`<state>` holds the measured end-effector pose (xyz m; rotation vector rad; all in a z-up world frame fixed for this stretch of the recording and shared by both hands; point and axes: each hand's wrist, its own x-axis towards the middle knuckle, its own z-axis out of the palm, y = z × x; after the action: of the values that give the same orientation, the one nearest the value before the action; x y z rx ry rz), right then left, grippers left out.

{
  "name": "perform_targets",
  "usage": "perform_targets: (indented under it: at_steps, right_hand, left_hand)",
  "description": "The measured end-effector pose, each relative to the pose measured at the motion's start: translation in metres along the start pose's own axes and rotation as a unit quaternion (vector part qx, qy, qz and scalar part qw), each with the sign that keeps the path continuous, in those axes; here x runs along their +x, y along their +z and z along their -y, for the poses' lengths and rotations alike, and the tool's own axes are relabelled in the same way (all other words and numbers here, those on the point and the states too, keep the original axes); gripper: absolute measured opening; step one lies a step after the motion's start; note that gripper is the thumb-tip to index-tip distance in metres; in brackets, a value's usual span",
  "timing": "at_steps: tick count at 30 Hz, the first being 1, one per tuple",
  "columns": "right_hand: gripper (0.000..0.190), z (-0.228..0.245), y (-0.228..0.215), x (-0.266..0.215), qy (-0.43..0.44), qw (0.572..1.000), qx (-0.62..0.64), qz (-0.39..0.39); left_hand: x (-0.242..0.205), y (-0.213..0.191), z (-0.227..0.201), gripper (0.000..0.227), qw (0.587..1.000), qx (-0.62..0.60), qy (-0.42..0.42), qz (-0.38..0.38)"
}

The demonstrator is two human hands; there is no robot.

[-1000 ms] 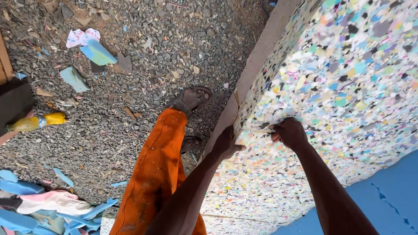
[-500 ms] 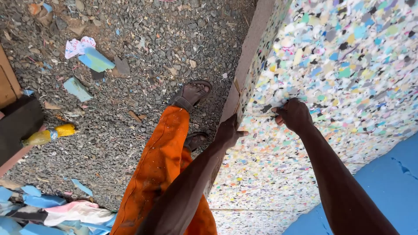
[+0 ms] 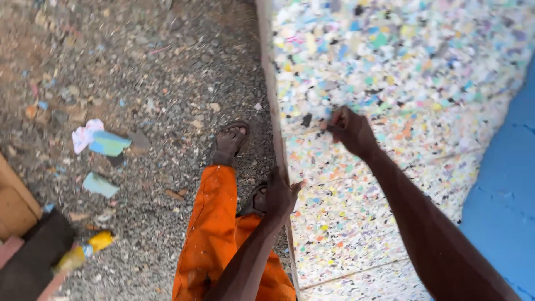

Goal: Cutting a thick sheet of bonded foam using a hand-held blade in a workshop environment.

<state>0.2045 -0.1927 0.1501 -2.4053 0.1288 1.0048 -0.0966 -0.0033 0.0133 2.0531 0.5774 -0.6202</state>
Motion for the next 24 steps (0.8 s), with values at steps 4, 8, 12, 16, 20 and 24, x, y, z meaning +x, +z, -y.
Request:
perform_targets:
  at_steps: [4,8,12,16,20,24]
  right_hand:
    - [0.045,-0.035,0.083,-0.086,0.091,0.995,0.041,-0.021]
    - [0.043,-0.071,0.143,-0.104,-0.022,0.994,0.058,-0.089]
    - [0.043,-0.067,0.112,-0.098,0.008,1.000,0.025,-0.010]
    - [0.044,-0.072,0.144,-0.119,0.013,1.000,-0.024,0.005]
    - [0.038,-0.065,0.199,-0.190,0.059,0.996,0.004,0.073]
    - [0.051,-0.065,0.200,-0.205,0.067,0.995,0.034,0.062]
  left_hand:
    - [-0.010,-0.083,-0.055,0.091,0.993,0.102,0.054,0.002]
    - [0.016,-0.056,-0.057,0.099,0.973,0.181,0.130,0.057]
    - [0.040,-0.029,-0.048,0.075,0.959,0.240,0.147,0.024]
    - [0.040,-0.091,-0.072,0.107,0.971,0.179,0.131,0.090]
    - [0.014,-0.113,-0.037,0.054,0.994,-0.009,0.044,0.102]
    - [-0.007,-0.177,0.008,0.044,0.996,-0.013,-0.067,0.058]
